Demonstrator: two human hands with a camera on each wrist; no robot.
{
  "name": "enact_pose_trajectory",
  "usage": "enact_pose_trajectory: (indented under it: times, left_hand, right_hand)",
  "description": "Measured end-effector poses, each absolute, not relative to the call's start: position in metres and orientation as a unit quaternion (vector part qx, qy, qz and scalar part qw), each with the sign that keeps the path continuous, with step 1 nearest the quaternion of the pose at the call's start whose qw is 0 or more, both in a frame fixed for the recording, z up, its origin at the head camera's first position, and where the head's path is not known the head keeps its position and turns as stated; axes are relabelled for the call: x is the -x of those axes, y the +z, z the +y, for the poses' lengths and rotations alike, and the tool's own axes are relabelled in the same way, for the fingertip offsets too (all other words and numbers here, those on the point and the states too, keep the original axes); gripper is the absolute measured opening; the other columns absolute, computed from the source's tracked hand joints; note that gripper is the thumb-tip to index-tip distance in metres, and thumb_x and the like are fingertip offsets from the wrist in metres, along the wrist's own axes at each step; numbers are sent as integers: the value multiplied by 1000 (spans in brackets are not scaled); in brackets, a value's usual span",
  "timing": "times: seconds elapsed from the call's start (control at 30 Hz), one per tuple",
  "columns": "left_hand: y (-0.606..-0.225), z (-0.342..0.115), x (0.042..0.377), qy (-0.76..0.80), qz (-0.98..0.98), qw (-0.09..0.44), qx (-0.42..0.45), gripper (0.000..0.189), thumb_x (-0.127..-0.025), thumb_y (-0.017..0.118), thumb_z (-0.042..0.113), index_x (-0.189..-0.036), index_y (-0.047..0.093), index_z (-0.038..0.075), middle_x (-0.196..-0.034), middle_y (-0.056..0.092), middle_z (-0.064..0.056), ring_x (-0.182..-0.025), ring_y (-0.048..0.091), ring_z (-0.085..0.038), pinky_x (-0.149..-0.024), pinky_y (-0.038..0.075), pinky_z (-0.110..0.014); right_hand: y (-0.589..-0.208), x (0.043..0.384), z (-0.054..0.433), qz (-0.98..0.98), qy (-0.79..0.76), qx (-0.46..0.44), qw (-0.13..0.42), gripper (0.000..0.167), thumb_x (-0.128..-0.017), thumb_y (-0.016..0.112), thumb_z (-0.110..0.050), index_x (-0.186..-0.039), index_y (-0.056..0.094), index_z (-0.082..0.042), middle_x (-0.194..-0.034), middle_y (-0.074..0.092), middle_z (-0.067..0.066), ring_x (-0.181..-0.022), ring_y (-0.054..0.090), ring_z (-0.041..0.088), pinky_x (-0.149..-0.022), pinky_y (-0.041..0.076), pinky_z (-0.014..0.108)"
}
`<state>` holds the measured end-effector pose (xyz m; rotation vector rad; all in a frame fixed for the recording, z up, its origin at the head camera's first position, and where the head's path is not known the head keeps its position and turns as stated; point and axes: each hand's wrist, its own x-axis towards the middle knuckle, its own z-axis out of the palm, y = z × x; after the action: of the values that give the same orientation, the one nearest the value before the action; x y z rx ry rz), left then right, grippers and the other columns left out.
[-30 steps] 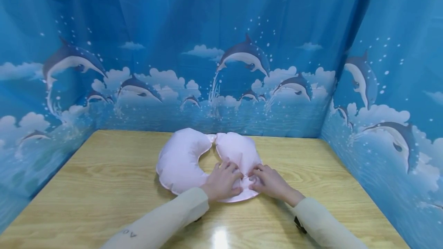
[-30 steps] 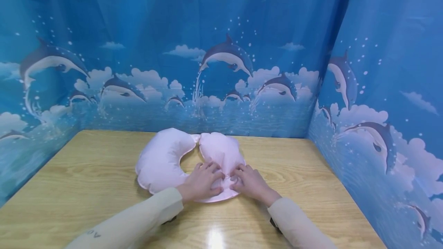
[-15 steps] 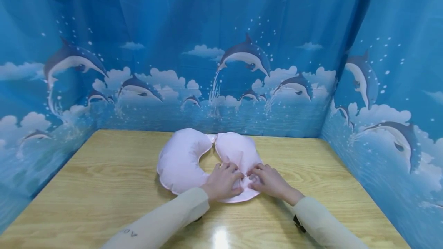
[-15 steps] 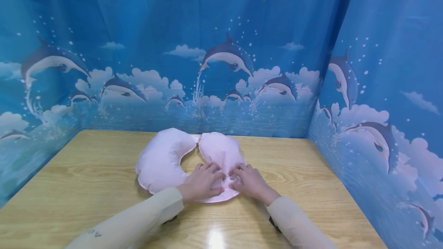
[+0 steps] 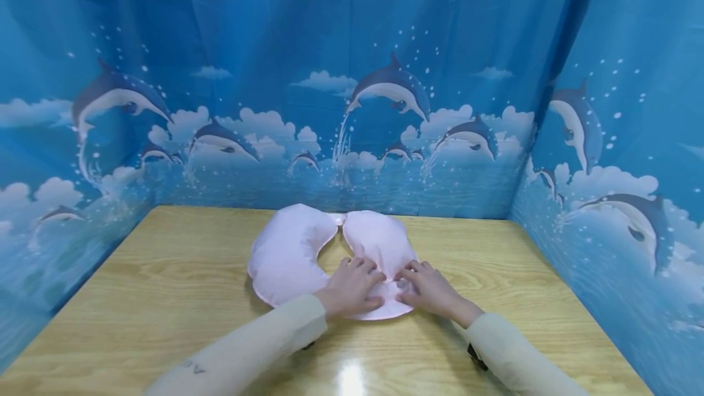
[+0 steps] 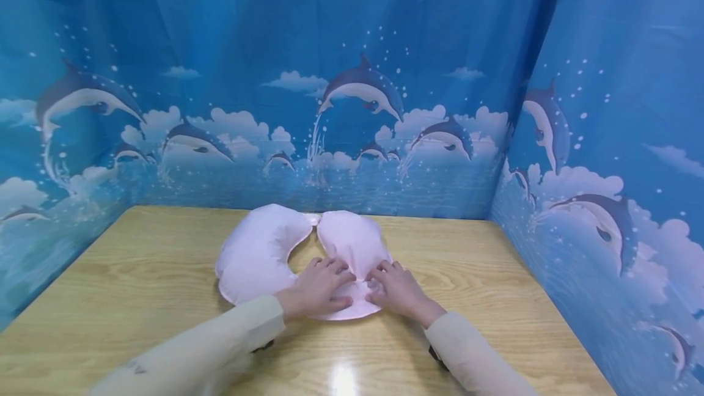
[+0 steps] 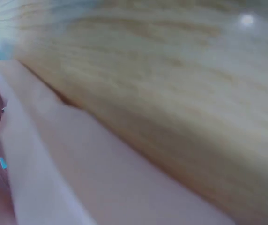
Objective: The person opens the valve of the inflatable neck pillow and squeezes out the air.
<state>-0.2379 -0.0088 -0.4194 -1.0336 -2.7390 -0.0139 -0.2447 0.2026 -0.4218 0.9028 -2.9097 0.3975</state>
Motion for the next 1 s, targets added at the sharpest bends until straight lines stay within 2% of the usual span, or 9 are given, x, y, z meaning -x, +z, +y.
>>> enact_pose_trajectory:
  times: [0.23,0.43,0.57,0.77,1.0]
  left_hand:
    - [-400,-25,235,-11,-928,106,357,40,-86,54,49,-118,58,25,-117,56,1,-109,52,-21,-89,41,-43]
    - [-387,-51,240,-56,-928,134,343,38,-84,60,43,-115,60,20,-118,57,-5,-109,52,-27,-95,39,-48]
    - [-377,-71,247,-86,-939,133,304,41,-83,61,43,-117,60,20,-121,57,-9,-113,50,-31,-96,38,-51]
    - [-368,-96,261,-87,-964,114,223,50,-85,54,53,-123,56,21,-131,50,-8,-121,44,-31,-97,36,-53]
    - [-370,-117,274,-90,-973,127,169,53,-82,59,50,-126,53,21,-133,47,-12,-124,40,-37,-100,31,-58]
  right_hand:
    - [-422,243,202,-949,132,-287,26,26,-80,68,-33,-100,64,-17,-99,54,1,-87,47,18,-70,41,37]
    - [-422,243,202,-948,137,-287,25,26,-80,68,-31,-101,64,-16,-99,53,2,-87,46,19,-71,41,37]
    - [-422,242,202,-948,138,-285,23,27,-80,68,-31,-102,64,-15,-100,53,2,-87,46,19,-71,40,37]
    - [-422,242,202,-949,143,-281,21,28,-80,68,-31,-103,64,-15,-101,53,3,-88,46,19,-71,41,38]
    - [-424,242,202,-951,144,-272,15,27,-81,68,-32,-103,64,-17,-101,52,2,-88,45,19,-71,39,37]
